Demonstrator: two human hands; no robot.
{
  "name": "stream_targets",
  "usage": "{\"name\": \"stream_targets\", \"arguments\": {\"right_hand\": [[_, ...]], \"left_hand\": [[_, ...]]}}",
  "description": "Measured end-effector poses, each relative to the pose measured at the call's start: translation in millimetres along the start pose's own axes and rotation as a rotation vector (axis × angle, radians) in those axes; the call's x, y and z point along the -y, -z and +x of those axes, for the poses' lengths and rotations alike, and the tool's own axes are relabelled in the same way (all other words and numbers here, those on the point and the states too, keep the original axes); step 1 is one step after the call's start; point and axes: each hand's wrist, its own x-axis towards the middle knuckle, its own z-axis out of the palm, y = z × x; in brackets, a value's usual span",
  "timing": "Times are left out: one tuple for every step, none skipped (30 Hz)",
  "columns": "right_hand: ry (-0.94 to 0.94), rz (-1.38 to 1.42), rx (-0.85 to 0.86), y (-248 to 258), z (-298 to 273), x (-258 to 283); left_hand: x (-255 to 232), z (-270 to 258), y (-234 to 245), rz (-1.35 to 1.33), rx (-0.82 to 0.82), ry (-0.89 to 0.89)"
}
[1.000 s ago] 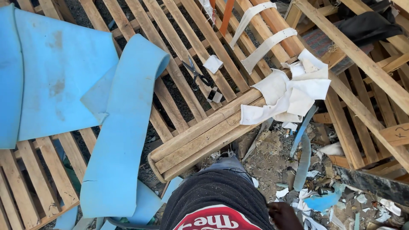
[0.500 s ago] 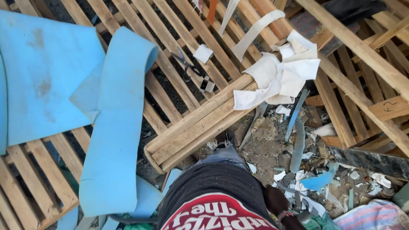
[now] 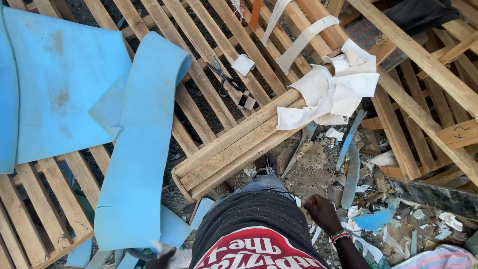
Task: Cutting and trimming white fabric using scissors over a wooden furniture frame
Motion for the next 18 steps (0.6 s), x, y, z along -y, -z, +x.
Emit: {"name": "stream_targets", "arguments": {"right_hand": [[-0.013,0.112,-0.014,13,-1,36],[-0.006,0.110,-0.016,20,3,57],[0.051,0.125,-0.046,24,3,77],[0.108,0.140,-0.077,28,4,98],[0.109,0.145,-0.085,30,1,122],[0.228,0.173,-0.021,32,-2,146],[0.346,0.201,0.039,36,-5,169],[0.344,0.206,0.027,36,-7,190],[0.352,0.210,0.139,35,-12,209],[0.361,0.214,0.251,35,-16,227],[0.346,0.222,0.248,34,-13,226],[0.488,0.233,0.209,35,-9,225],[0.640,0.234,0.159,42,3,226],[0.636,0.233,0.146,53,18,218],[0.440,0.212,0.016,68,35,212],[0.244,0.192,-0.113,84,53,206],[0.242,0.190,-0.110,97,93,182],[0.335,0.096,-0.301,109,135,157]], "left_hand": [[-29,25,-18,-0.009,0.005,0.001],[-64,11,-48,-0.013,0.005,-0.005],[-105,-7,-77,-0.055,-0.099,0.178],[-151,-30,-108,-0.099,-0.198,0.362],[-171,-37,-137,-0.093,-0.192,0.357],[-191,-45,-167,-0.122,-0.096,0.160],[-211,-52,-198,-0.149,0.008,-0.033],[-192,-12,-192,-0.143,0.018,-0.036],[-171,24,-185,0.379,0.232,-0.522],[-150,61,-178,0.904,0.451,-1.000],[-196,35,-241,0.909,0.466,-0.989],[-238,-7,-298,0.272,0.410,-0.472],[-280,-58,-351,-0.349,0.314,0.051],[-278,-57,-347,-0.344,0.327,0.055],[-278,-55,-347,-0.322,0.298,0.025],[-277,-52,-347,-0.301,0.269,-0.005],[-277,-50,-343,-0.303,0.267,-0.001],[-276,-47,-340,-0.300,0.198,-0.018]]}}
